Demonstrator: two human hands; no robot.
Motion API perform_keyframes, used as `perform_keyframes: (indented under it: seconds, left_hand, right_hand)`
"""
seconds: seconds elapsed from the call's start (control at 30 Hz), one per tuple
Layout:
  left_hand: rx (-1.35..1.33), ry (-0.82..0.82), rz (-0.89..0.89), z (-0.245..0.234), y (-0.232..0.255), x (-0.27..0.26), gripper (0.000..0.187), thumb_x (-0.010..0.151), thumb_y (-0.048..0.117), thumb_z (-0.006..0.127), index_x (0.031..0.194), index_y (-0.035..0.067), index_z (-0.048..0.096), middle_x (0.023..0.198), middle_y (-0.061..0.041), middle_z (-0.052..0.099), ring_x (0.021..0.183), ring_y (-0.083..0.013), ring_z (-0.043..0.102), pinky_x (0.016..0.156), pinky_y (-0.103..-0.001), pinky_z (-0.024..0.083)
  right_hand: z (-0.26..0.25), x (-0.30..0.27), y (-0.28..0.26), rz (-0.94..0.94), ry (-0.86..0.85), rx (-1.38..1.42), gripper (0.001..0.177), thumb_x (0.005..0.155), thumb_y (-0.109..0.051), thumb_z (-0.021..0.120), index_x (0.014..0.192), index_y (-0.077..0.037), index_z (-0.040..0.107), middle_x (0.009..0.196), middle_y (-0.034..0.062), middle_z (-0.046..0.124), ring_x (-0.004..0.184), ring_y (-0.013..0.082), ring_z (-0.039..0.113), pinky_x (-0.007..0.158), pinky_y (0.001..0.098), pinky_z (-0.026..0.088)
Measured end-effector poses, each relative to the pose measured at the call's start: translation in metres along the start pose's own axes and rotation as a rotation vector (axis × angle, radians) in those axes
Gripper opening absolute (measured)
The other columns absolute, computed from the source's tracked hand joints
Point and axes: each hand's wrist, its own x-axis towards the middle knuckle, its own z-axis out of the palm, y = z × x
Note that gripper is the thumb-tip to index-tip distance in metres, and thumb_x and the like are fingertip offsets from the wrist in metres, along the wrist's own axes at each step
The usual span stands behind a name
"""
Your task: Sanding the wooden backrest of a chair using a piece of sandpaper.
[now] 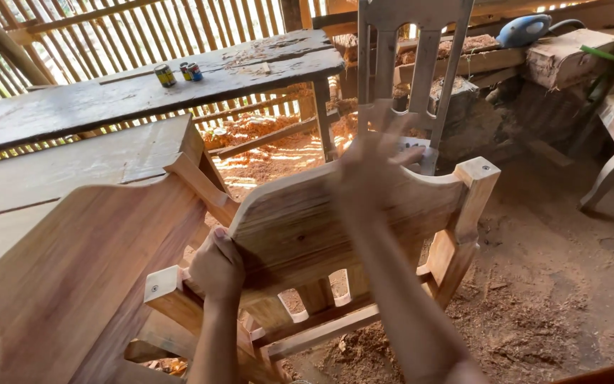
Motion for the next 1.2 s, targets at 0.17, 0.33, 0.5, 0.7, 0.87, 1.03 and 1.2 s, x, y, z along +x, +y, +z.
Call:
perform_keyframes:
  seconds: [0.17,0.33,0.5,0.7,0.87,1.03,1.2]
  left_hand:
    - [-0.044,-0.049,0.072,-0.003,-0.010,0.001,0.054,0.112,0.033,0.027,0.096,0.006,0.071,0.079,-0.021,0.070,0.071,-0.0439,0.068,0.062,-0.052,0.052]
    - [-0.017,-0.049,0.017,-0.008,-0.004,-0.002,0.053,0.112,0.034,0.028,0.096,0.008,0.072,0.081,-0.019,0.071,0.074,-0.0446,0.067,0.064,-0.052,0.052]
    - [-0.022,0.052,0.054,-0.003,-0.002,-0.005,0.054,0.112,0.035,0.028,0.093,0.009,0.072,0.082,-0.019,0.072,0.073,-0.0440,0.067,0.064,-0.051,0.052]
    - [-0.018,-0.033,0.055,-0.009,-0.006,-0.004,0.056,0.112,0.036,0.027,0.095,0.009,0.072,0.080,-0.019,0.071,0.070,-0.0420,0.068,0.062,-0.049,0.052]
    - [-0.023,-0.006,0.099,-0.006,-0.006,-0.006,0.055,0.114,0.035,0.027,0.096,0.009,0.071,0.082,-0.019,0.071,0.072,-0.0425,0.067,0.061,-0.049,0.051]
    - [0.033,0.026,0.027,-0.009,0.006,-0.009,0.052,0.114,0.034,0.029,0.095,0.011,0.072,0.082,-0.018,0.071,0.073,-0.0430,0.066,0.064,-0.050,0.051]
    - [0.008,-0.016,0.107,-0.005,-0.016,-0.008,0.052,0.115,0.032,0.028,0.095,0.010,0.070,0.085,-0.017,0.072,0.076,-0.0427,0.066,0.064,-0.049,0.051]
  right_hand:
    - [0.044,-0.023,-0.038,-0.647,0.330,0.017,0.076,0.104,-0.072,0.017,0.159,-0.027,0.041,0.165,0.0075,0.047,0.159,0.0382,0.020,0.121,0.0803,-0.006]
    - [0.028,0.009,0.082,-0.311,0.352,0.102,0.081,0.110,-0.071,0.016,0.153,-0.011,0.048,0.166,0.0175,0.040,0.157,0.0376,0.029,0.125,0.0711,0.007]
    - [0.027,0.020,0.108,-0.021,0.235,0.286,0.080,0.105,-0.065,0.008,0.148,-0.017,0.055,0.152,0.0117,0.057,0.145,0.0334,0.047,0.127,0.0642,0.016]
    - [0.011,0.021,0.088,-0.296,0.161,0.279,0.086,0.104,-0.073,0.008,0.155,-0.017,0.049,0.147,0.0140,0.063,0.137,0.0344,0.058,0.126,0.0595,0.023]
    - [0.031,0.024,0.197,-0.341,0.095,0.272,0.097,0.097,-0.079,0.002,0.157,-0.018,0.048,0.131,0.0106,0.070,0.101,0.0298,0.062,0.128,0.0599,0.023]
    - [0.053,0.035,0.185,0.048,-0.231,0.212,0.099,0.097,-0.075,-0.007,0.160,-0.030,0.055,0.089,0.0112,0.078,0.049,0.0111,0.037,0.068,0.0620,0.059]
    - [0.022,0.040,0.114,-0.365,-0.005,0.206,0.098,0.095,-0.075,-0.006,0.155,-0.022,0.052,0.086,0.0105,0.074,0.043,0.0098,0.038,0.096,0.0491,0.053]
